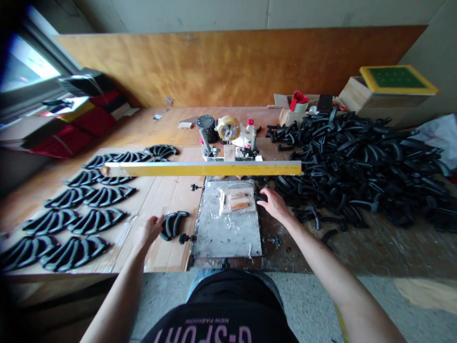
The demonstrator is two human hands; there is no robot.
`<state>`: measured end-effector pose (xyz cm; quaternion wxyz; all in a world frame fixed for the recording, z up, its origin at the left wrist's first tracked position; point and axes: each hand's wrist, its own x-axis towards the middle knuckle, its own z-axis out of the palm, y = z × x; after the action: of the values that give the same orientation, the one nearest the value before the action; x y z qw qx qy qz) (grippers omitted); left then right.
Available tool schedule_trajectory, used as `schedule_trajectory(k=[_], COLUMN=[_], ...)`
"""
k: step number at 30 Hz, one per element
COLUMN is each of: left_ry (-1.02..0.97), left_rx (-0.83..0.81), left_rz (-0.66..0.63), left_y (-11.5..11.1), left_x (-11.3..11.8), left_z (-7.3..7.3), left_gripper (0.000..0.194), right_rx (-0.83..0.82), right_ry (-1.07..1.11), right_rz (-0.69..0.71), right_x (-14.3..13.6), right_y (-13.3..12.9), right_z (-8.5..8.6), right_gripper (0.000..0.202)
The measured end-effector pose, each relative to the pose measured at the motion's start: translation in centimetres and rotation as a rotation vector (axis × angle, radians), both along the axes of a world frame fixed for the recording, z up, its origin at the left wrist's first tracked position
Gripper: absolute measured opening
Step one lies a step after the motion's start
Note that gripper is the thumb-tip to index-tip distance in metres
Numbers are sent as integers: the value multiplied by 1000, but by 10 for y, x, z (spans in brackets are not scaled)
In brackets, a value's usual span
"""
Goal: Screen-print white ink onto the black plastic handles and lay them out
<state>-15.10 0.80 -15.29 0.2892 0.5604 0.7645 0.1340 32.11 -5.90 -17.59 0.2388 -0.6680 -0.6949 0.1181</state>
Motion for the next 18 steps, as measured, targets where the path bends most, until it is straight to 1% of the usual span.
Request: schedule_trajectory(k=[2,3,5,7,9,10,11,13,16,18], left_ry=[-176,-267,-542,-766,-901,-942,-968,-989,-983,-961], left_rx=[91,138,288,417,502,527,541,549,539,540], left_rz=[31,15,-9,-23,-34,-38,-39,-34,-21,-33], left_y=[15,21,29,32,31,30,29,27,21,13], left_x=[29,46,79,104,122,128,132,138,141,137], left_z=[21,34,63,92,116,124,131,137,135,130], left_gripper=[38,38,38,37,34,33,34,36,38,41], right_rx=[139,168,161,135,132,136,138,136,114,98], right_ry=[-8,-48,-152,-223,-239,-233,-224,-200,-170,-124], right_rz=[56,114,267,388,438,440,434,420,428,370], right_x=[-34,-50,-76,-90,-94,-95,-95,-96,-96,-84], right_y=[15,21,29,32,33,34,35,36,36,33], right_z=[10,13,14,11,7,5,3,1,2,4], right_gripper=[34,36,38,38,37,36,35,34,32,31])
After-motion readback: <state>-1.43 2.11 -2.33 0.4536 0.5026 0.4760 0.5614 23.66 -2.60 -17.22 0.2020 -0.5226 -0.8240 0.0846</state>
